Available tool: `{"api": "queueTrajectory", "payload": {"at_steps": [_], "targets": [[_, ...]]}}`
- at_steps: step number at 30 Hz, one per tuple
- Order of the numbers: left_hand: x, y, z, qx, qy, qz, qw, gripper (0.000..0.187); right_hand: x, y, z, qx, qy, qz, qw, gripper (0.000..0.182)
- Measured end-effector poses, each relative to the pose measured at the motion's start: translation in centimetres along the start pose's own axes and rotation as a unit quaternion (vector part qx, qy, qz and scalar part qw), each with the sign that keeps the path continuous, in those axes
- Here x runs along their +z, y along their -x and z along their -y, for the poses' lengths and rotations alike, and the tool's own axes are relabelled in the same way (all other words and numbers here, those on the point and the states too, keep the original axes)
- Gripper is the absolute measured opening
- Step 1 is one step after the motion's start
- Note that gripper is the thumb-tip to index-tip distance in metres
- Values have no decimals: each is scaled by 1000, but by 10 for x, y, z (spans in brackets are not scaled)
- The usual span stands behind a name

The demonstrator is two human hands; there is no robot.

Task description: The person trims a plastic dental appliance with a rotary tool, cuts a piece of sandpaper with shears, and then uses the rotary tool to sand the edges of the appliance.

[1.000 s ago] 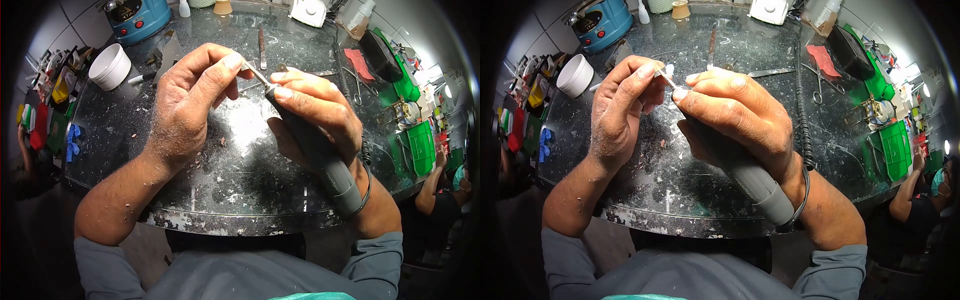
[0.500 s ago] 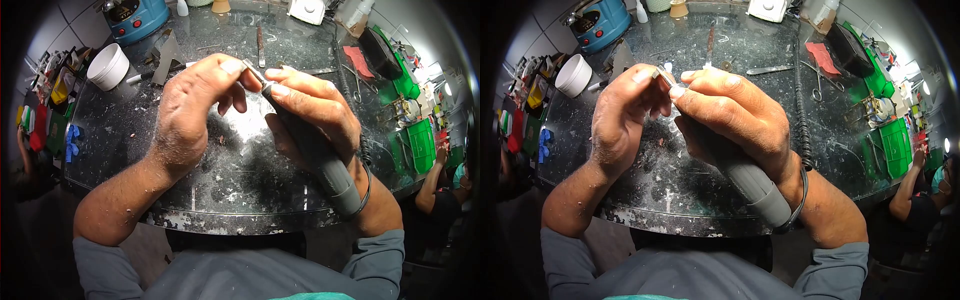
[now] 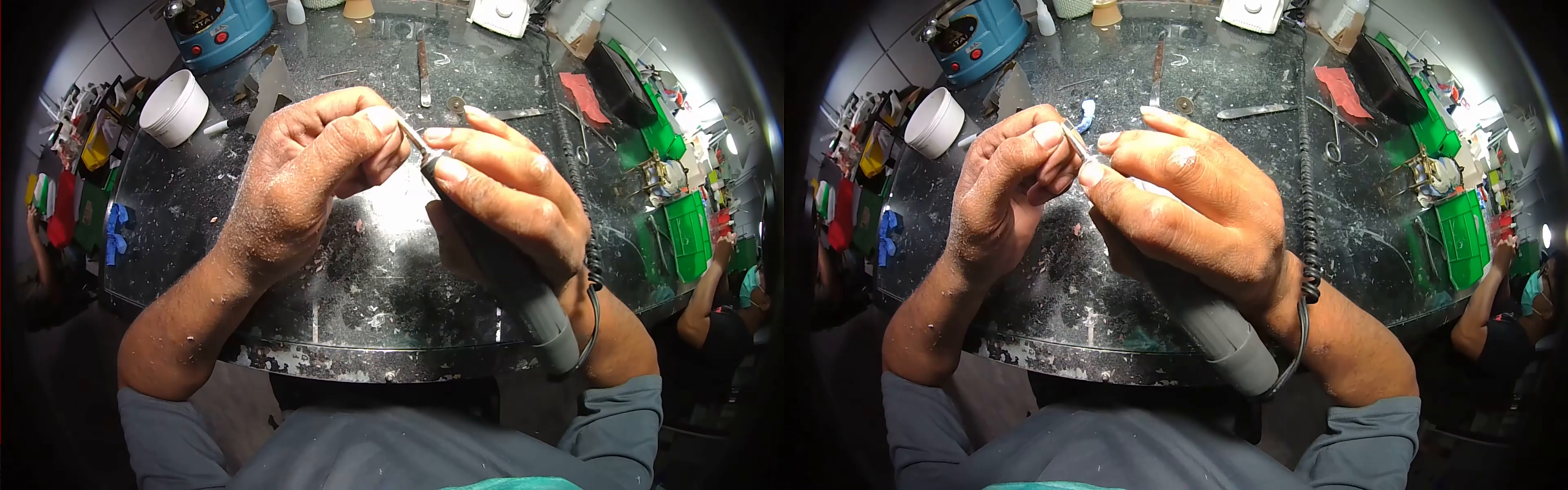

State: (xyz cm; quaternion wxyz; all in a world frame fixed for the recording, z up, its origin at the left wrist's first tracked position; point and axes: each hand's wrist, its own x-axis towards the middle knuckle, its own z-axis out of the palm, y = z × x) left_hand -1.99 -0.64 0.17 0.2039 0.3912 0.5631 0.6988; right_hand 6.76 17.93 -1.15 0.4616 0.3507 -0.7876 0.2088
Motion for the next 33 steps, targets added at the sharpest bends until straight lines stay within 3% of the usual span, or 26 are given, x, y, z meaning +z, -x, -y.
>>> {"api": "queueTrajectory", "payload": {"at_steps": [11,13,14,15,17,18,21,23,24,25,27,28,29,32,33], "targets": [[-10,-8,-7,-65,107,85,988,33,-1,1,-2,12,-34,-18,999,36],[-9,-10,-9,-85,55,31,994,36,3,5,-11,20,-51,-51,997,40],[-4,-11,-10,-64,-60,-30,996,46,1,5,-7,67,-53,-58,995,39],[-11,-14,-6,-9,-126,-22,992,35,-3,4,-4,112,-55,-64,990,38],[-17,-12,-1,55,-379,27,923,21,-9,5,-6,179,-67,-51,980,32],[-21,-14,-1,97,-465,82,876,28,-10,5,-9,194,-62,-48,978,32],[-16,-5,19,123,-568,77,810,26,-10,10,-14,211,-63,-46,974,32],[-14,-5,22,115,-580,56,804,24,-7,8,-12,235,-132,-42,962,33],[-13,-5,22,105,-591,34,799,22,1,3,-7,276,-184,-100,938,35],[-12,-6,20,106,-591,34,799,22,-1,0,-5,286,-158,-76,942,34],[-6,-6,15,89,-486,-44,869,20,3,5,-10,271,-130,-51,952,33],[0,-6,12,50,-393,-75,915,18,5,6,-9,289,-135,-35,947,34],[3,-4,11,52,-394,-75,915,18,6,6,-5,335,-187,-40,923,34],[14,2,8,-13,-69,-80,994,20,5,7,-5,355,-235,-60,903,33],[13,2,5,-14,-69,-80,994,20,1,6,-5,353,-236,-55,904,32]]}}
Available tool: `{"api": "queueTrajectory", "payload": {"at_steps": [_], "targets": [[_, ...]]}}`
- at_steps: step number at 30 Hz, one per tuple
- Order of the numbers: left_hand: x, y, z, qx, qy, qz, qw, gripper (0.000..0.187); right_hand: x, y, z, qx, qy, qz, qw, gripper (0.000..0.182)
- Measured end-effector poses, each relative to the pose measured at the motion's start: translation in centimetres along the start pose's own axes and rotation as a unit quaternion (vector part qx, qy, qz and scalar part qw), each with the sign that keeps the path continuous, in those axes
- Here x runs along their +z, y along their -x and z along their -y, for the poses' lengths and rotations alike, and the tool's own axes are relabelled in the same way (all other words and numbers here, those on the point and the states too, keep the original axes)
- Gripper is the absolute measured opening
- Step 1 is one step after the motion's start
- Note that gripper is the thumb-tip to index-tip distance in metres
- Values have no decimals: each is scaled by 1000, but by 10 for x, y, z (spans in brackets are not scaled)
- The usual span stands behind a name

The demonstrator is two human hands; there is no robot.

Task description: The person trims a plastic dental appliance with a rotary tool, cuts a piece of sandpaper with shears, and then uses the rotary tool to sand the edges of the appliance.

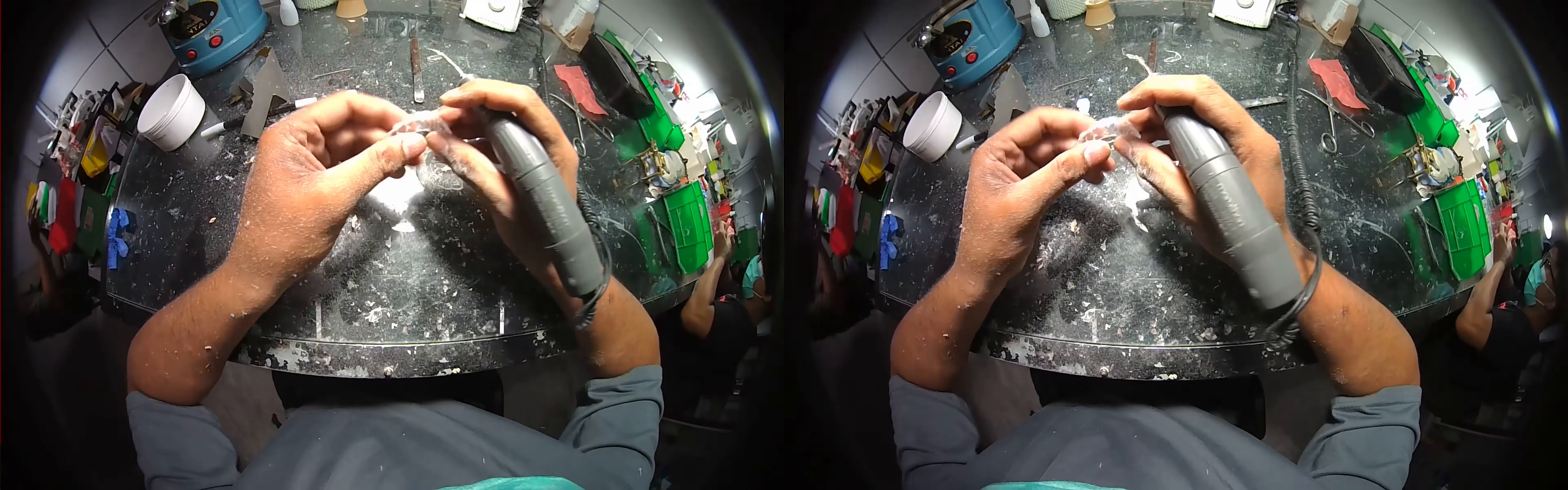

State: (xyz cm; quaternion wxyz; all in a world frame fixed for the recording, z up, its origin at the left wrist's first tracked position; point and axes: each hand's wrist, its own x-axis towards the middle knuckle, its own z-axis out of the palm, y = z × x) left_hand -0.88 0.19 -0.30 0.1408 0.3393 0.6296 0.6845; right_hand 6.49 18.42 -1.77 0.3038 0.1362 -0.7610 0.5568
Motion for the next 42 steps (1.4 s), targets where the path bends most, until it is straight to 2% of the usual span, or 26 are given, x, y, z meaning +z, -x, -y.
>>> {"api": "queueTrajectory", "payload": {"at_steps": [2,3,4,5,6,8,9,10,12,13,14,16,17,20,28,42], "targets": [[-4,0,-4,-70,13,67,995,28,-2,-1,2,0,2,4,1000,32],[-5,-2,1,-30,4,85,996,36,-3,-1,2,12,-11,9,1000,31],[-7,-3,3,-31,4,87,996,36,-4,-2,1,23,-23,13,999,31],[-7,-4,3,-60,44,92,993,36,-6,-3,-3,-16,19,16,1000,33],[-7,-5,2,-89,83,95,988,36,-6,-3,0,-16,20,15,1000,33],[-6,-3,5,-102,122,84,984,35,-4,-3,7,18,11,-19,1000,36],[-5,-3,4,-106,141,79,981,34,-8,-4,5,-43,90,-28,995,36],[-3,-2,4,-110,161,73,978,34,-14,-7,4,-43,91,-28,995,36],[1,-1,0,-118,175,59,976,33,-23,-11,5,-186,225,-6,956,34],[2,0,-1,-127,189,45,973,32,-19,-9,12,-165,227,-18,960,33],[1,0,0,-127,189,43,973,32,-21,-7,18,-184,243,20,952,34],[0,0,2,-112,206,57,970,32,-8,1,5,-143,88,7,986,35],[0,1,1,-111,206,56,970,32,-6,4,5,-104,63,29,992,37],[1,1,0,-93,191,40,976,34,-8,-1,-7,-194,97,39,975,36],[-2,1,1,-53,102,37,993,33,-6,-2,-6,-207,108,45,971,39],[-2,1,2,-69,98,33,992,27,-4,-3,-6,-235,117,32,964,39]]}}
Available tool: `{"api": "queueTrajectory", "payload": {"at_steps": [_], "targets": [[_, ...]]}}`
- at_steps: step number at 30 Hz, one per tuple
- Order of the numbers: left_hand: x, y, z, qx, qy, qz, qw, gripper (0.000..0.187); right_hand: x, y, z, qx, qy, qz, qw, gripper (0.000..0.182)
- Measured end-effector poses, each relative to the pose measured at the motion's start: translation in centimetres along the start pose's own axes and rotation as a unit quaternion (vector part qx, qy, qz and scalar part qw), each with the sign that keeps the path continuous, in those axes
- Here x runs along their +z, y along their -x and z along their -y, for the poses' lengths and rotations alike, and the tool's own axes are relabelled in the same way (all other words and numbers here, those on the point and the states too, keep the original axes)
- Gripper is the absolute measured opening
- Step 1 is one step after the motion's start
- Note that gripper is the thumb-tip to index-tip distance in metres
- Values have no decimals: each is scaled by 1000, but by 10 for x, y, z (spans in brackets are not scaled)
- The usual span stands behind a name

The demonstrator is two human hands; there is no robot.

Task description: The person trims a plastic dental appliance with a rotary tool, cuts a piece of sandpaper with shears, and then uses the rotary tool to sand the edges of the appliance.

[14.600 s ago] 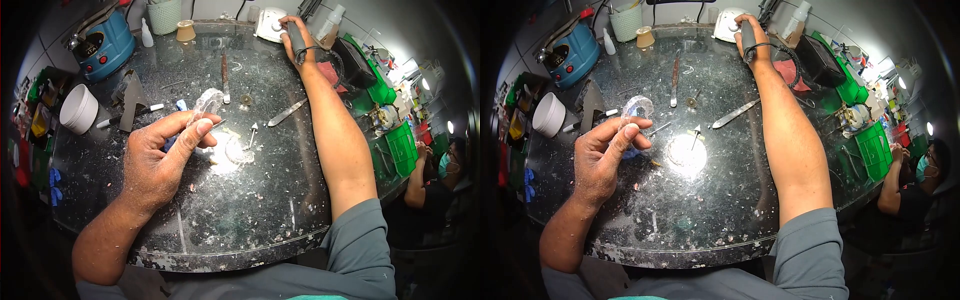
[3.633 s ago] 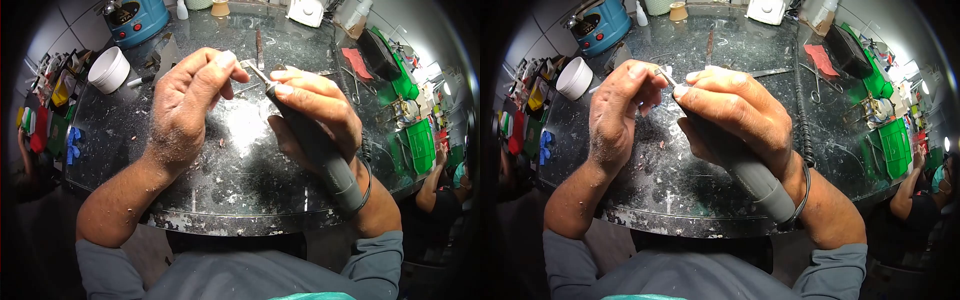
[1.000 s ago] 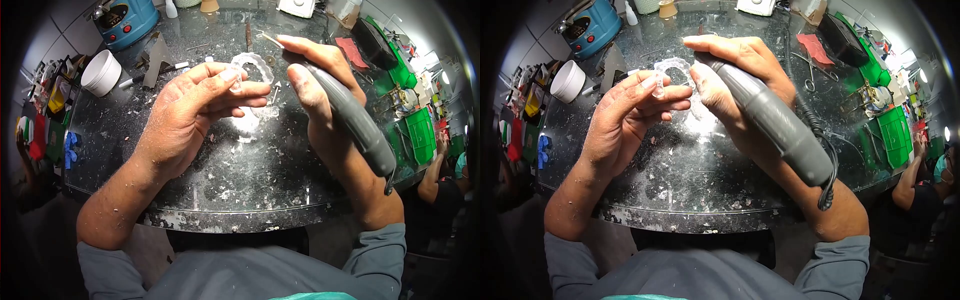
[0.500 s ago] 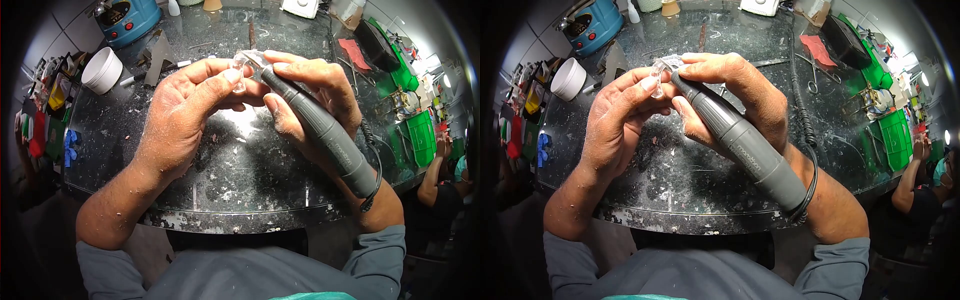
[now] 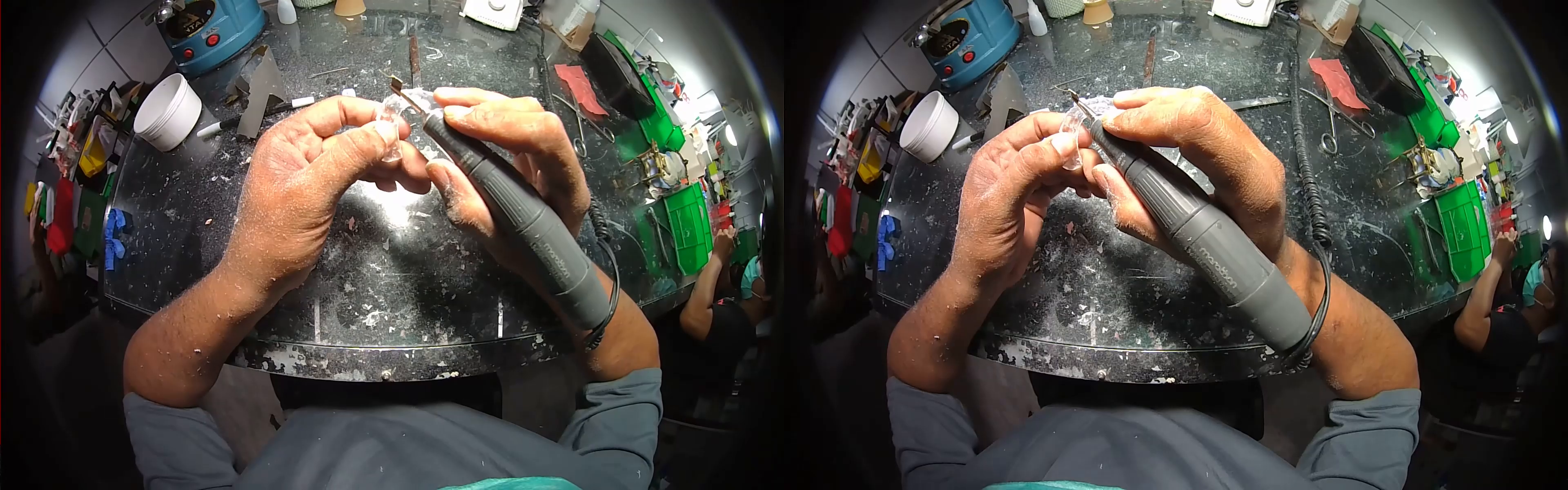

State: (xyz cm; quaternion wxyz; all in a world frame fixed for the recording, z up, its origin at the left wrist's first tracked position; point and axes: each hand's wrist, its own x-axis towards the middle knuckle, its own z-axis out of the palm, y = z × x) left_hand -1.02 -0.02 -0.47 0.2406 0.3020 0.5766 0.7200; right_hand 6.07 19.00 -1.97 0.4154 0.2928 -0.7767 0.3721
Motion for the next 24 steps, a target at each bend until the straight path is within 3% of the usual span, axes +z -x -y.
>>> {"api": "queueTrajectory", "payload": {"at_steps": [8,10,15,24], "targets": [[-1,-1,5,-3,9,22,1000,25,3,1,5,54,-54,-13,997,36],[2,0,6,36,14,6,999,21,3,2,4,40,-42,-13,998,37],[-5,-2,8,16,2,20,1000,24,0,1,-1,-18,0,21,1000,39],[0,0,11,53,11,2,999,19,0,1,4,6,-14,23,1000,35]]}}
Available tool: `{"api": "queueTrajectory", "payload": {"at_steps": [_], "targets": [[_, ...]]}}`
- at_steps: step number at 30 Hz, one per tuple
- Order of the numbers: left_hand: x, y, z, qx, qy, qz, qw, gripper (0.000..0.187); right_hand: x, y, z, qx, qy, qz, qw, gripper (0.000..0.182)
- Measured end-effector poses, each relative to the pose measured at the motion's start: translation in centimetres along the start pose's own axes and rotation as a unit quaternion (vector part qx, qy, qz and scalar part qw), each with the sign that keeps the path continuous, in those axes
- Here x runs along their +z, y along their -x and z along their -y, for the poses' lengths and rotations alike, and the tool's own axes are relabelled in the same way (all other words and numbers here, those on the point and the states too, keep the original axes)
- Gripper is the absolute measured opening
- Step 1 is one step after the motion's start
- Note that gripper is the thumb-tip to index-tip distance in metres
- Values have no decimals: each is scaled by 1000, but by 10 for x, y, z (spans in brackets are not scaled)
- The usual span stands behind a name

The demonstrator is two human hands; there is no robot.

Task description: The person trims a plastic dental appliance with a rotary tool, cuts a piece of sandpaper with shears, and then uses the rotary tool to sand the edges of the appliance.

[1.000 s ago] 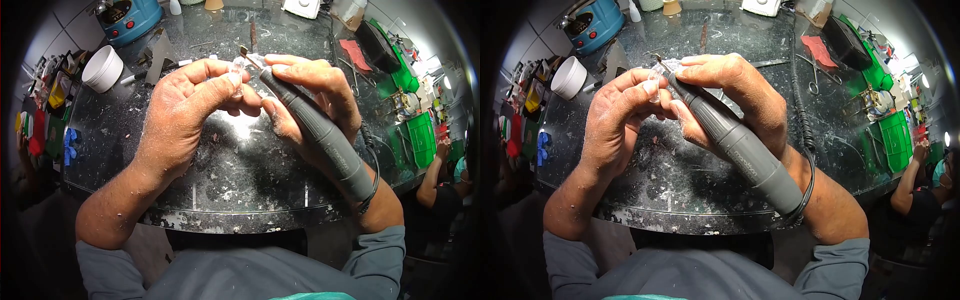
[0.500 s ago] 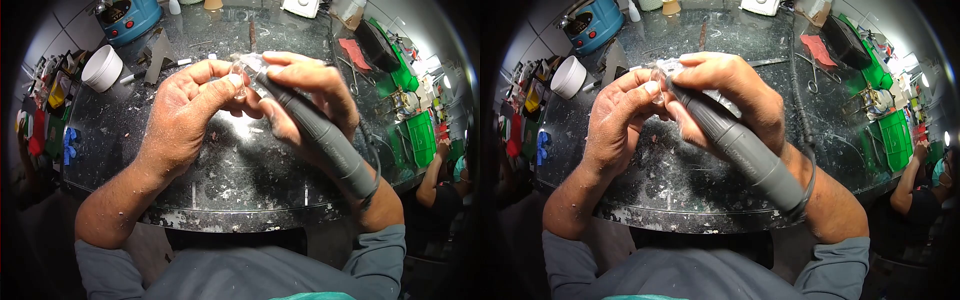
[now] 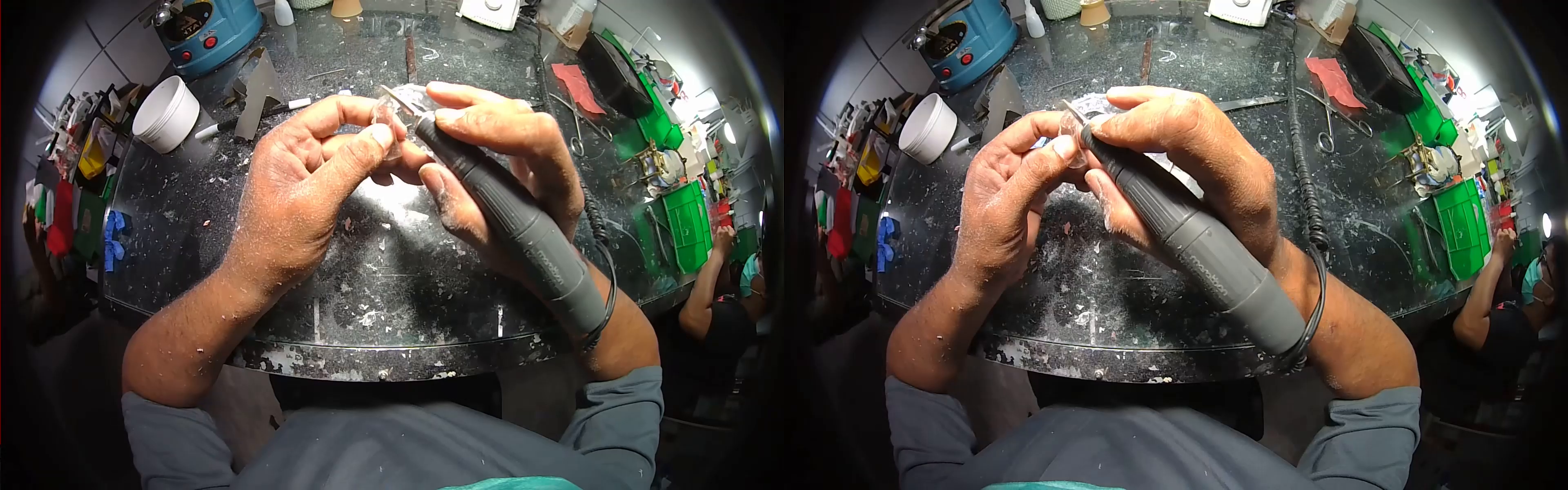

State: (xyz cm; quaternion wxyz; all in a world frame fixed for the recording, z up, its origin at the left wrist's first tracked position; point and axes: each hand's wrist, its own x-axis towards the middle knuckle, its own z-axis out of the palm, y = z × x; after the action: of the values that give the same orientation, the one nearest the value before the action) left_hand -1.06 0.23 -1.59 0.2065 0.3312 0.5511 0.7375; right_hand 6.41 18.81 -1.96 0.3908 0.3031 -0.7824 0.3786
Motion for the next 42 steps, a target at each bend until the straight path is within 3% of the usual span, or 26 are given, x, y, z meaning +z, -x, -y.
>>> {"api": "queueTrajectory", "payload": {"at_steps": [2,5,9,13,15,20,23,26,28,30,34,36,40,42], "targets": [[1,1,-1,8,5,2,1000,18,1,-1,0,17,-7,-4,1000,36],[3,2,-1,9,7,1,1000,17,2,-2,-3,-30,19,-37,999,40],[5,2,-7,6,-25,0,1000,20,-2,-4,-5,-71,31,-4,997,42],[3,2,-5,8,-33,3,999,24,0,-3,-2,-24,9,-33,999,43],[3,2,-6,8,-20,2,1000,24,-2,-3,-7,-74,17,-14,997,42],[4,2,-5,3,-26,-3,1000,25,-5,-5,-5,-69,16,5,997,39],[3,2,-4,15,-13,6,1000,25,2,-4,3,10,-22,-56,998,40],[5,2,-5,6,-15,-3,1000,25,-5,-7,-3,-71,16,6,997,39],[3,1,-2,48,-26,0,999,22,-4,-6,-1,-69,17,3,997,40],[4,2,-2,44,-26,-3,999,22,-3,-6,4,-15,1,-34,999,39],[4,2,-3,48,-48,-10,998,21,-3,-5,0,-43,-11,-15,999,39],[3,1,-2,56,-50,-7,997,22,-3,-6,4,-10,-23,-35,999,39],[3,0,-3,70,-56,-12,996,22,-7,-5,2,-41,7,19,999,39],[4,1,-4,63,-55,-12,996,22,-2,-5,1,-19,-25,-49,998,39]]}}
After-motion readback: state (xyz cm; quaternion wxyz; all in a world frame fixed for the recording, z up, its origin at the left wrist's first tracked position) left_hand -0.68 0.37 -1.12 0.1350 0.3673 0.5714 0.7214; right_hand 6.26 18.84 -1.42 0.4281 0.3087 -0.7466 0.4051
